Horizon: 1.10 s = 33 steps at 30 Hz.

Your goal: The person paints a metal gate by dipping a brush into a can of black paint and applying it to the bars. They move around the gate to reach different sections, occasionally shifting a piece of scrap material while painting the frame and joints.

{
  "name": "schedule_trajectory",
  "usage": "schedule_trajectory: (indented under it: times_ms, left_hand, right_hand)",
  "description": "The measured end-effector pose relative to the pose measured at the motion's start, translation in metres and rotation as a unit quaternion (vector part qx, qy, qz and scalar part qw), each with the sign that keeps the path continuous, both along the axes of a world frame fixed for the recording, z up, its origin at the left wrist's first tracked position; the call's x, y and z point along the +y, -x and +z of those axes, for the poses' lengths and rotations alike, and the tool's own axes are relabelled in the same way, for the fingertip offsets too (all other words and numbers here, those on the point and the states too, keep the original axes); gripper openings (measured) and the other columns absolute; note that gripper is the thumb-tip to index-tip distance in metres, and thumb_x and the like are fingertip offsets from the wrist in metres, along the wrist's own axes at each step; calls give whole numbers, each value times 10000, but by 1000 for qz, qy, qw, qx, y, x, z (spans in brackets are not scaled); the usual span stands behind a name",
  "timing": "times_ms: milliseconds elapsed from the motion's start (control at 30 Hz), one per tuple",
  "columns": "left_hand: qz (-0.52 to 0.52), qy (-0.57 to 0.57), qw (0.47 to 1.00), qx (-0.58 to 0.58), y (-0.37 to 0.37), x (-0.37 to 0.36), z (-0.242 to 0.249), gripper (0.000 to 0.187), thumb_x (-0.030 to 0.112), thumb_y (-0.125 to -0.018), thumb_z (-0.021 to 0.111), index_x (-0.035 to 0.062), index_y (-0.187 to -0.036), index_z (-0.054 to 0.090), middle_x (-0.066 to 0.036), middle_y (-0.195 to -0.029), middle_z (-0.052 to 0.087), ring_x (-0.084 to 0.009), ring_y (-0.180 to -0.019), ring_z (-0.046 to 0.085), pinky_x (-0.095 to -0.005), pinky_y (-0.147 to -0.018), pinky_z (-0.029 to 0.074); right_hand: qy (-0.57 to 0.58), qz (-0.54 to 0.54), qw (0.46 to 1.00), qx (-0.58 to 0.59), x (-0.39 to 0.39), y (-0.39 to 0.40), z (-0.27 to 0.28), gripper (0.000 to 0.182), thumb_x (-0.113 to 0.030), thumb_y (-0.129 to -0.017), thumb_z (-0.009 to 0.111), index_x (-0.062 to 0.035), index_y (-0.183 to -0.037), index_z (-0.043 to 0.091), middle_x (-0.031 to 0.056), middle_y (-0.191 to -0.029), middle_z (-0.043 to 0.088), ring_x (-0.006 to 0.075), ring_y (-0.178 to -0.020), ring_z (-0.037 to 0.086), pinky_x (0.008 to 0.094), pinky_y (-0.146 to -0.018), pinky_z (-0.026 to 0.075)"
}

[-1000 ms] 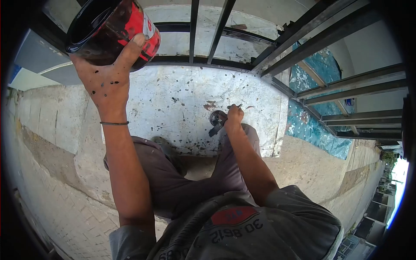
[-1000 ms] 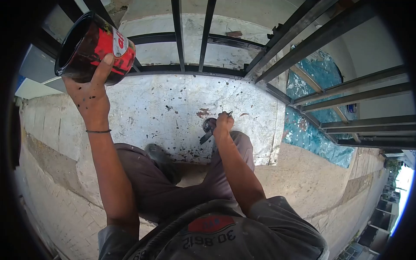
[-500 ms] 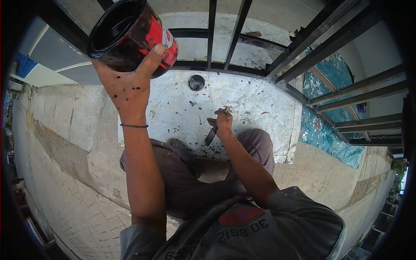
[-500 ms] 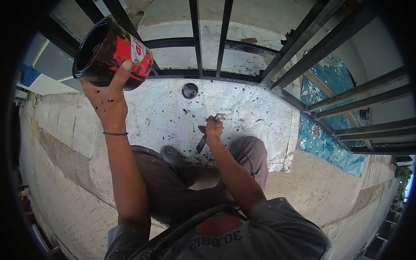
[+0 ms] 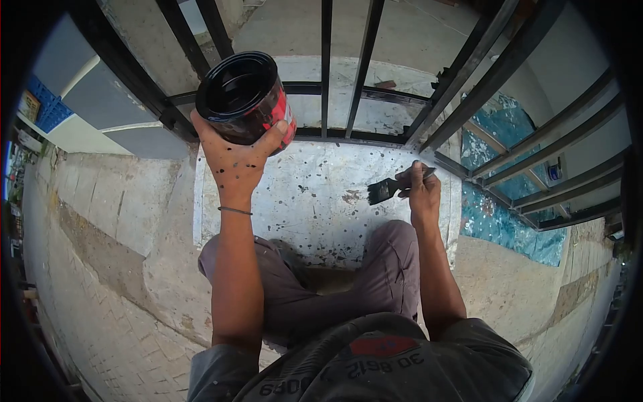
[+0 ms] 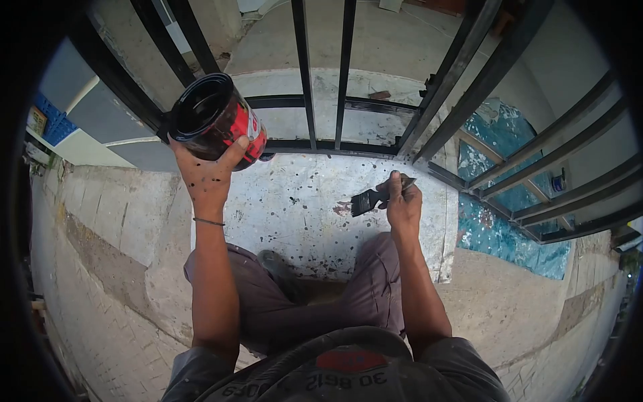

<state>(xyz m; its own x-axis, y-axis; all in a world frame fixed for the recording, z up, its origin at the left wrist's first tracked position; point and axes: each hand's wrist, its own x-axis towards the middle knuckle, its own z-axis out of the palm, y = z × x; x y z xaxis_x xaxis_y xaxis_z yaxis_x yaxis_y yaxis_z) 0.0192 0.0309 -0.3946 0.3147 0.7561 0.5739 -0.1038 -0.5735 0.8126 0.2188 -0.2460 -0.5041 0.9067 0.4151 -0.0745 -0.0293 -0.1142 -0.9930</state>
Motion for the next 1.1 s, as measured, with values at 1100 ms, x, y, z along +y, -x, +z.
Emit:
schedule_trajectory:
  times_ms: [1100]
  left_hand:
    - [-195,7,978,68,-70,-97,-40,1081,322,-601,1010,2,-1409,367,-233,-1272,645,-351,-1161,707,-420,-1002,570]
  right_hand:
    - [-36,179,853,-489,69,4,222,293,-9,-934,736,47,-1136,531,221,-851,725,347,-796,783,396,-694,594]
